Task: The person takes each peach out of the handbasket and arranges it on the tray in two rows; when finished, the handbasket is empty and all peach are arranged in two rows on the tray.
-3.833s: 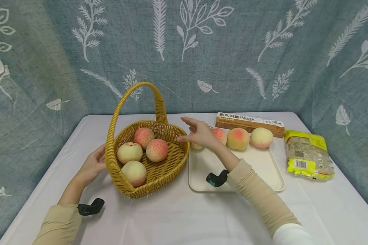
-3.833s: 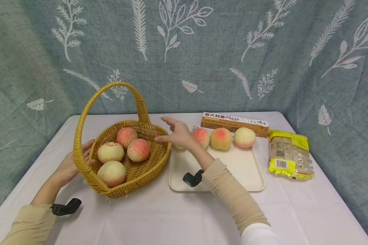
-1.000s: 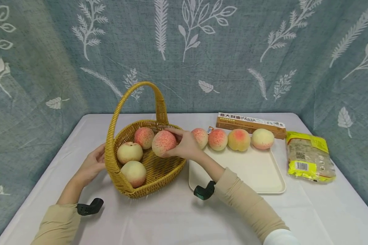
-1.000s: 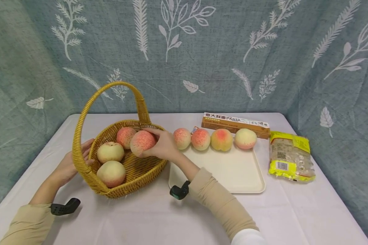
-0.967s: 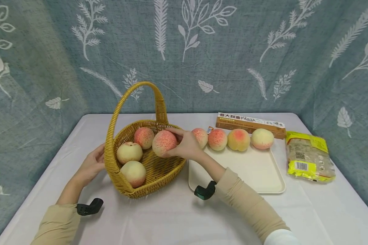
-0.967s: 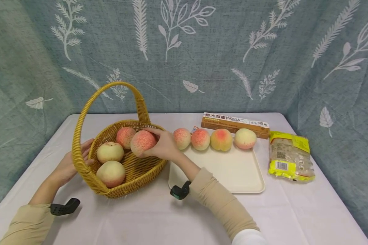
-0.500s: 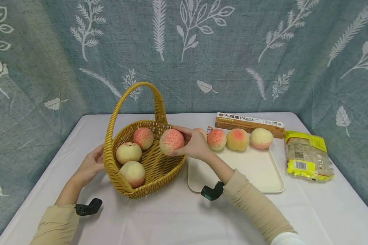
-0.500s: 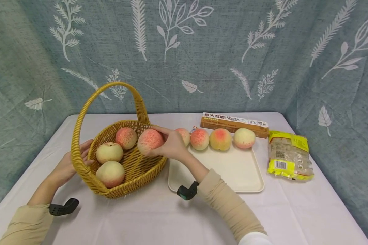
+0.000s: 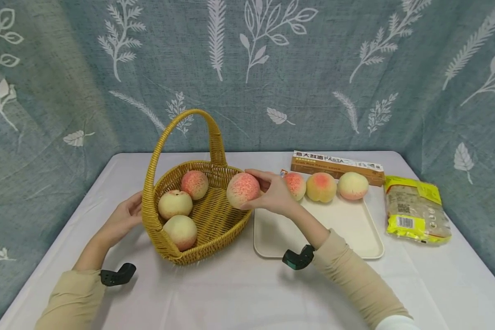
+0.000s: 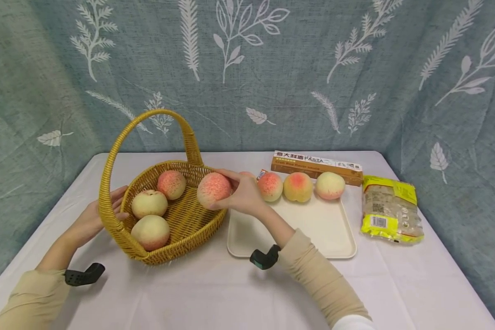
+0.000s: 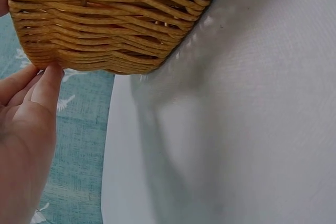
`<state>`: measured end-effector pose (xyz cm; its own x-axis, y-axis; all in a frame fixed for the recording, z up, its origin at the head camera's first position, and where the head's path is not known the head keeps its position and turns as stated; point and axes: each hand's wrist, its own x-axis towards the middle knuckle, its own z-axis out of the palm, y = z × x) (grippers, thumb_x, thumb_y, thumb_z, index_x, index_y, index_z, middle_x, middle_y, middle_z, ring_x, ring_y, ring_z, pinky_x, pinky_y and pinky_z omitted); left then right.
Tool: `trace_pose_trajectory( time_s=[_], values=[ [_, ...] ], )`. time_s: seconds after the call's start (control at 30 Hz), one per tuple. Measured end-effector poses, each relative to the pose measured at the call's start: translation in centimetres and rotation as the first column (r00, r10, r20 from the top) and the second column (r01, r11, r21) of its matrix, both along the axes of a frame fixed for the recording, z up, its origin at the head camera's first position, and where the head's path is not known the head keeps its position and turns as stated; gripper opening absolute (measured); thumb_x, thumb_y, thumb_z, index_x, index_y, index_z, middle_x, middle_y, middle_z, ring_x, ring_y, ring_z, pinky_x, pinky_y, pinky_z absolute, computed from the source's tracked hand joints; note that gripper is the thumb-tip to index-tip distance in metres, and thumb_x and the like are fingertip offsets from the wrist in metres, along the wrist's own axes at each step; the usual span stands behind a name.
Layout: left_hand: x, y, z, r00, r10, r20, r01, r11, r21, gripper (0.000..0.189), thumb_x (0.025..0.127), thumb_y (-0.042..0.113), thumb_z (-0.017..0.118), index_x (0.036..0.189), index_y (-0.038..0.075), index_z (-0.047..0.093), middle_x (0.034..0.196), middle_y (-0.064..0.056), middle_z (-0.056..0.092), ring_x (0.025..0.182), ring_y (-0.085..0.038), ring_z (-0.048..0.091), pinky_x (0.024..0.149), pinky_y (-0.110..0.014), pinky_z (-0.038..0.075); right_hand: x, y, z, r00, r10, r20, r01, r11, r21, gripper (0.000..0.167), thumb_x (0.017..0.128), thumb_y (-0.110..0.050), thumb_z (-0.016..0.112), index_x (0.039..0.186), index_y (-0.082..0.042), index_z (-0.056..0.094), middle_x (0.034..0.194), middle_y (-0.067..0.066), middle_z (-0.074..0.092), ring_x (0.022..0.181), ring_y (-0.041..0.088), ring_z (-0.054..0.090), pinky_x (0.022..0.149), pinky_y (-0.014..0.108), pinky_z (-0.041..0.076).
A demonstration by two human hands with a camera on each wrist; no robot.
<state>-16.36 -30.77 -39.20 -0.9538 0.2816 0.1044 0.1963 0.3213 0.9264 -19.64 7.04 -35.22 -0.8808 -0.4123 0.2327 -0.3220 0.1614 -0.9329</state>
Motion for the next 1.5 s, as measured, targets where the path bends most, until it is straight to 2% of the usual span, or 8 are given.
trace_pose_trajectory(
  time_s=[0.13,0.5,0.77,1.0,1.03,1.27,1.4,1.5],
  values=[
    [0.0,0.0,0.1,1.0,-0.009,-0.003,0.009,1.0,-0.005,0.074,0.09,-0.002,0.059,0.147,-0.017,0.015,0.145,-0.042,0.022,0.107,0.02,0.041,0.09,-0.005,0.039,0.0,0.9,-0.1,1.0,-0.02,0.006,0.02,1.0,0.007,0.078,0.067,0.006,0.083,0.138,0.005,0.05,0.137,0.021,0.053,0.124,0.03,0.053,0.1,0.033,0.047],
    [0.1,-0.1,0.6,0.999,-0.031,0.013,0.031,0.999,-0.038,0.073,0.093,0.002,0.058,0.148,-0.015,0.014,0.147,-0.04,0.022,0.109,0.018,0.04,0.089,-0.005,0.039,-0.1,3.5,0.0,0.991,-0.125,0.042,0.126,0.992,-0.023,0.079,0.066,0.009,0.083,0.138,0.006,0.049,0.136,0.021,0.054,0.124,0.031,0.053,0.099,0.031,0.047],
    [0.0,-0.2,0.6,0.999,-0.008,0.031,0.011,0.995,-0.094,0.074,0.094,0.006,0.059,0.15,-0.011,0.013,0.15,-0.036,0.022,0.118,0.009,0.039,0.09,-0.006,0.039,-0.5,5.1,-0.5,0.975,-0.176,0.132,0.181,0.983,-0.02,0.079,0.068,0.009,0.081,0.139,0.004,0.048,0.138,0.02,0.052,0.126,0.031,0.051,0.1,0.031,0.046],
    [-0.1,-0.1,0.6,0.999,0.003,0.039,0.001,0.993,-0.118,0.074,0.095,0.007,0.059,0.151,-0.01,0.013,0.151,-0.034,0.023,0.13,-0.009,0.039,0.09,-0.006,0.039,-0.3,6.1,-2.0,0.971,-0.166,0.175,0.169,0.986,-0.003,0.077,0.07,0.009,0.08,0.139,0.009,0.046,0.142,0.023,0.046,0.129,0.033,0.048,0.103,0.035,0.043],
    [-0.1,-0.1,0.6,0.999,0.001,0.035,0.003,0.994,-0.112,0.074,0.095,0.007,0.059,0.151,-0.01,0.013,0.15,-0.035,0.023,0.128,-0.006,0.04,0.09,-0.006,0.039,-0.3,6.1,-2.3,0.969,-0.17,0.179,0.171,0.985,0.007,0.077,0.07,0.008,0.08,0.138,0.009,0.047,0.142,0.022,0.047,0.129,0.033,0.048,0.104,0.035,0.043],
    [-0.2,-0.1,0.5,1.0,0.007,0.027,-0.003,0.993,-0.115,0.073,0.095,0.006,0.059,0.151,-0.01,0.014,0.15,-0.034,0.024,0.126,-0.003,0.04,0.09,-0.006,0.039,0.0,5.9,-3.6,0.967,-0.181,0.18,0.175,0.983,0.047,0.074,0.069,0.007,0.08,0.137,0.008,0.05,0.14,0.021,0.05,0.128,0.032,0.048,0.106,0.037,0.04],
    [-0.1,-0.2,0.3,1.0,-0.004,-0.004,0.003,0.996,-0.09,0.071,0.094,0.004,0.059,0.149,-0.012,0.017,0.148,-0.036,0.025,0.113,0.014,0.038,0.09,-0.005,0.039,0.1,5.7,-4.1,0.967,-0.173,0.187,0.167,0.985,0.046,0.073,0.07,0.008,0.079,0.137,0.009,0.049,0.141,0.021,0.049,0.128,0.033,0.048,0.105,0.036,0.041],
    [-0.1,-0.2,0.1,1.0,-0.012,-0.016,0.011,0.997,-0.075,0.071,0.094,0.003,0.059,0.149,-0.013,0.017,0.147,-0.038,0.025,0.11,0.018,0.038,0.089,-0.005,0.039,0.2,5.5,-4.4,0.967,-0.172,0.19,0.165,0.985,0.054,0.074,0.07,0.007,0.08,0.137,0.01,0.049,0.14,0.022,0.049,0.128,0.033,0.048,0.105,0.036,0.041]
  ],
)
